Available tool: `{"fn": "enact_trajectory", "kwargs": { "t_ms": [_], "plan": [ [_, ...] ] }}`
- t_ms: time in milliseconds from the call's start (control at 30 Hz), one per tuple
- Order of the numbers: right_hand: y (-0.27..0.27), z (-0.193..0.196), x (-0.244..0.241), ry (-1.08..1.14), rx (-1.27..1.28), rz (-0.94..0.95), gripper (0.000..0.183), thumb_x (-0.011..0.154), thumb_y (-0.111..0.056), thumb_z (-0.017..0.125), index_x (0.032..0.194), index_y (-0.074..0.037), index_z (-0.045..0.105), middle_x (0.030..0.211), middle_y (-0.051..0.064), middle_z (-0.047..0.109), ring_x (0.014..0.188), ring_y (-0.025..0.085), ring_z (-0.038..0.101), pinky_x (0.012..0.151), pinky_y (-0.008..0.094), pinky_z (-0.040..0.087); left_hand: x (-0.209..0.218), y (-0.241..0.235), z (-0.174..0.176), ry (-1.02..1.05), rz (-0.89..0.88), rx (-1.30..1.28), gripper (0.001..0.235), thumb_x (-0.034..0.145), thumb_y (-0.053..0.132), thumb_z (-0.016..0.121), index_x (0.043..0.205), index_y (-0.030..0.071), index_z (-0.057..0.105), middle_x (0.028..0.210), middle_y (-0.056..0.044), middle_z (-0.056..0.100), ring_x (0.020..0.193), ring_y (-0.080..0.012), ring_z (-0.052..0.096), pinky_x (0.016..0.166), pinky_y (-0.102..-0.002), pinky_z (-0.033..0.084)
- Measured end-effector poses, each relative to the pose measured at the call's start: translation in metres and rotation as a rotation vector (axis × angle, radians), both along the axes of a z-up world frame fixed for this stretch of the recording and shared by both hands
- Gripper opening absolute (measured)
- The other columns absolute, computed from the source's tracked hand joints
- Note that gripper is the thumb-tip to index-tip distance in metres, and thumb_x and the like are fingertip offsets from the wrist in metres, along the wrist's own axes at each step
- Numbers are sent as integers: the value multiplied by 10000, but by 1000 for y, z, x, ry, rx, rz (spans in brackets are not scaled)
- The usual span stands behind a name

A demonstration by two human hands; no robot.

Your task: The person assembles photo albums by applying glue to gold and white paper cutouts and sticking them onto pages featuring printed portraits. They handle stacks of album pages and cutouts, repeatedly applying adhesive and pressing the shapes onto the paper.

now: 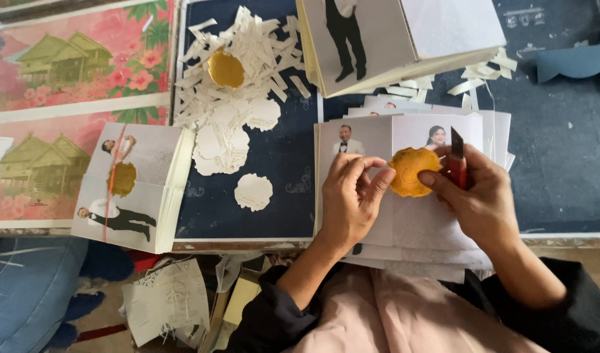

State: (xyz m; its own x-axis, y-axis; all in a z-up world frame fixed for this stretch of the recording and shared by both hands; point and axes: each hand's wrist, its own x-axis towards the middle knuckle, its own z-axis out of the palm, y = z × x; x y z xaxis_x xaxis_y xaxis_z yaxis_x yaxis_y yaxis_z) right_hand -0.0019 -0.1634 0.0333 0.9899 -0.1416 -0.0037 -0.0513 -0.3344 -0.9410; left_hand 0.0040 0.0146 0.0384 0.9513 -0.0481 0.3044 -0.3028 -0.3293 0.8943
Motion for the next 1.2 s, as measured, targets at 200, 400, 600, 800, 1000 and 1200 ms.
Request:
{"fn": "enact_trajectory", "kwargs": {
  "t_ms": [200,400,600,800,1000,1200],
  "plan": [
    [1,-6,7,121,456,-5,194,819,-106,666,994,-129,586,568,-27,489,399,49,388,338,162,272,-2,3,-18,-165,167,564,299,906,442,466,956,177,597,1031,-58,490,911,-266,502,690,-402,398],
    [7,8,-3,154,547,-22,220,803,-98,666,1003,-129,581,582,-24,469,402,52,392,343,151,274,-31,-8,-21,-197,125,699,240,932,362,421,999,147,503,1095,-89,510,871,-283,483,674,-408,339],
    [8,0,-6,125,319,32,199,823,-137,665,995,-111,568,524,-11,425,384,71,350,349,187,272,-17,3,-20,-53,38,432,295,944,297,436,916,56,606,972,-102,522,859,-286,542,726,-417,423],
    [3,-11,-4,147,324,30,238,803,-115,677,1019,-122,577,545,-13,443,409,73,355,372,194,285,-15,3,-15,-82,86,314,373,918,413,451,831,93,621,903,-43,514,844,-238,560,730,-372,433],
    [-28,-29,1,221,906,128,256,850,-89,569,1100,-50,528,704,121,476,384,29,264,341,141,202,-5,5,1,-151,95,380,394,958,460,331,1078,155,550,1112,-82,473,1009,-243,494,878,-374,373],
    [-32,-35,0,246,1011,71,113,860,-77,598,951,-84,532,766,146,550,428,62,381,363,134,287,-12,-9,-21,-215,51,749,316,869,429,553,1096,212,518,1236,-69,468,1139,-285,477,843,-454,340]
  ]
}}
